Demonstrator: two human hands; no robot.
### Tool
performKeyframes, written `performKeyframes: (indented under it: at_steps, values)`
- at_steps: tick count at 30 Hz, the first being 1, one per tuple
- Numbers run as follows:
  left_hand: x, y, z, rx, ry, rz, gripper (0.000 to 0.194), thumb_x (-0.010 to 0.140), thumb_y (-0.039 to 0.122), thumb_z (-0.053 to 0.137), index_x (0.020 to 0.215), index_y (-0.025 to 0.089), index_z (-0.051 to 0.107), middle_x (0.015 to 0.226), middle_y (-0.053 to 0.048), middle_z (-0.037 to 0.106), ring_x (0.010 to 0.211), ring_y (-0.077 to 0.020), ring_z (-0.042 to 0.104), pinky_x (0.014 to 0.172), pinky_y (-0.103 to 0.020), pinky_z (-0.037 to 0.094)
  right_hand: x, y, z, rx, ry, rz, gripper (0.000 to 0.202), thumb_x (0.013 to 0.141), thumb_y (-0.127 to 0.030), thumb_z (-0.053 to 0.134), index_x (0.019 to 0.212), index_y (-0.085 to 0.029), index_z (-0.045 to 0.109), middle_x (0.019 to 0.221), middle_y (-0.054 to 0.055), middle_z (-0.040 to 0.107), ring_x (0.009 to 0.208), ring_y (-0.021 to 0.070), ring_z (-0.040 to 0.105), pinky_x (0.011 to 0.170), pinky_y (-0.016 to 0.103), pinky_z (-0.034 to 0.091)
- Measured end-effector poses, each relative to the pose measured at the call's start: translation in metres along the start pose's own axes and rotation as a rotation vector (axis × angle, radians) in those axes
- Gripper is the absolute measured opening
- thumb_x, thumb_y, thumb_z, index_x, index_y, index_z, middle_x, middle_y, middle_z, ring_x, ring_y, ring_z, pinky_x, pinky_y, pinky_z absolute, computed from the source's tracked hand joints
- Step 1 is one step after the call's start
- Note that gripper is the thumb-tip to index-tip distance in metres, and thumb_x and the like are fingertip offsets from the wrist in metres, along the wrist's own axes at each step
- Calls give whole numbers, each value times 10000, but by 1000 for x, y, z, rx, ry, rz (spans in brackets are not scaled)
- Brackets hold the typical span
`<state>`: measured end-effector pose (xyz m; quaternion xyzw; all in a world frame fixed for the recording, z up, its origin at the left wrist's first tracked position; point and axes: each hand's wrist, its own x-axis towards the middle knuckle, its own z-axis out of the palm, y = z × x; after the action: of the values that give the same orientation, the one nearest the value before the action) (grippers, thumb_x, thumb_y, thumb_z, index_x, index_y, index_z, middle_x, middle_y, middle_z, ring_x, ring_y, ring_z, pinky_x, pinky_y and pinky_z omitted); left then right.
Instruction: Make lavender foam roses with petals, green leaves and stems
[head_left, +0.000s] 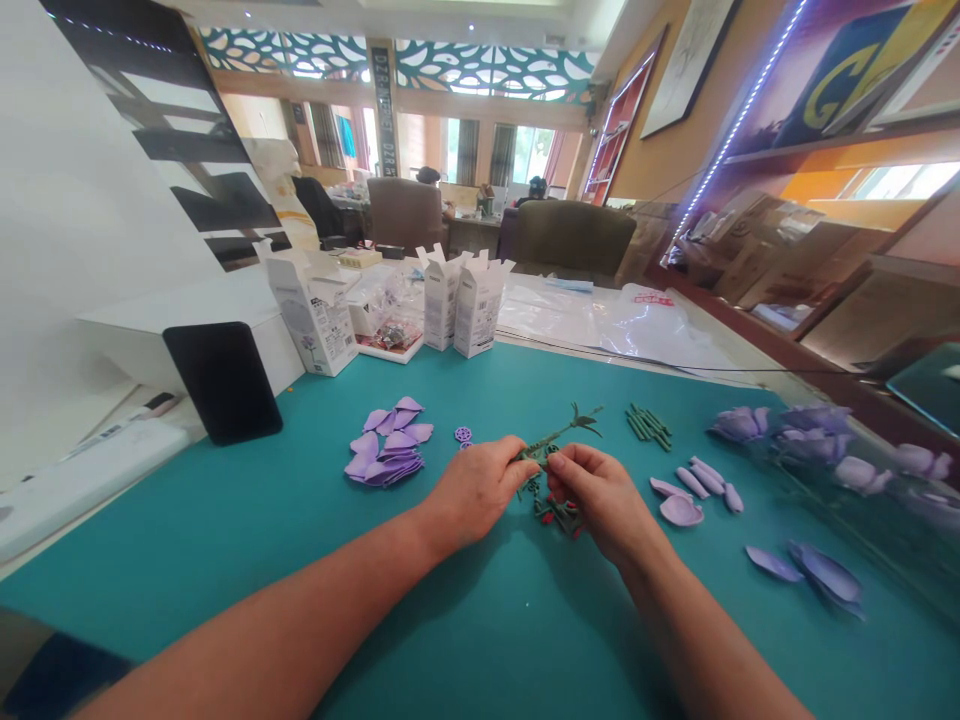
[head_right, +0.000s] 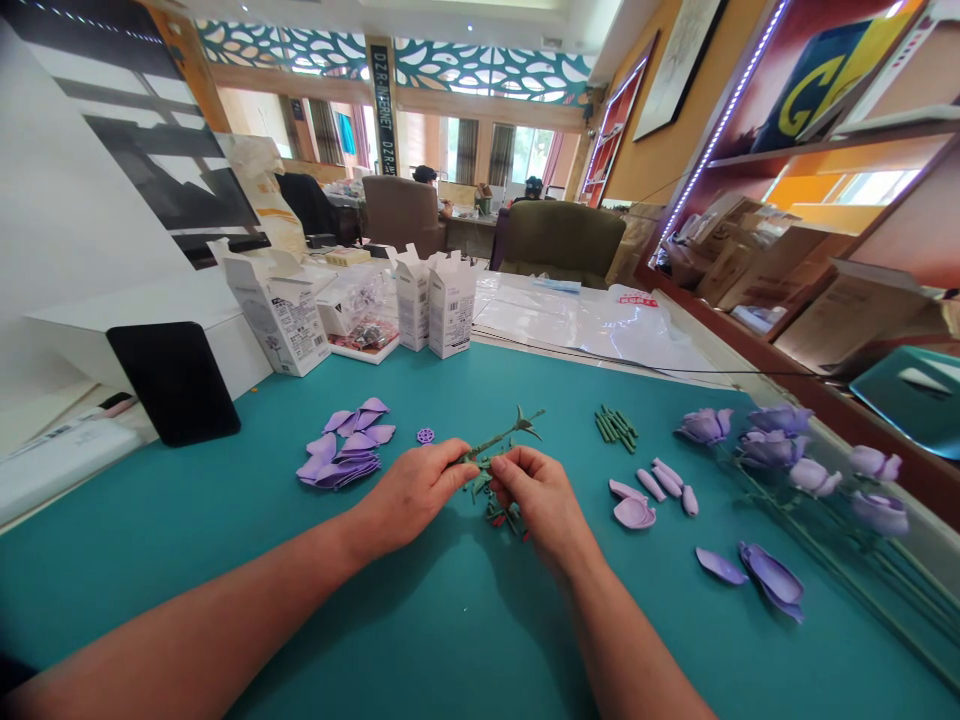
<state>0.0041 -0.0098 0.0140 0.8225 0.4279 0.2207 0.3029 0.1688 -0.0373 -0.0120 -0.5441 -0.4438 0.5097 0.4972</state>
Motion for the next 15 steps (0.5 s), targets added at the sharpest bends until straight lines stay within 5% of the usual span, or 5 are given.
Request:
performKeyframes:
  at_steps: [9,15]
  values:
    - [-1,3,-10,-91,-56,-16,287,853,422,415,692,188,458,612,34,462,597,-119,417,535,-247,294,0,-6,-6,-116,-26,-64,378,681,-538,674,652,-166,613,582,-6,580,516,95,482,496,227,391]
    - [2,-3,-21,-197,-33,-25,336,875,464,372,732,181,484,617,42,396,597,-110,384,544,-239,308,11,-7,-39,-199,189,-158,427,674,-595,639,654,-169,626,550,-3,547,511,112,470,507,254,397]
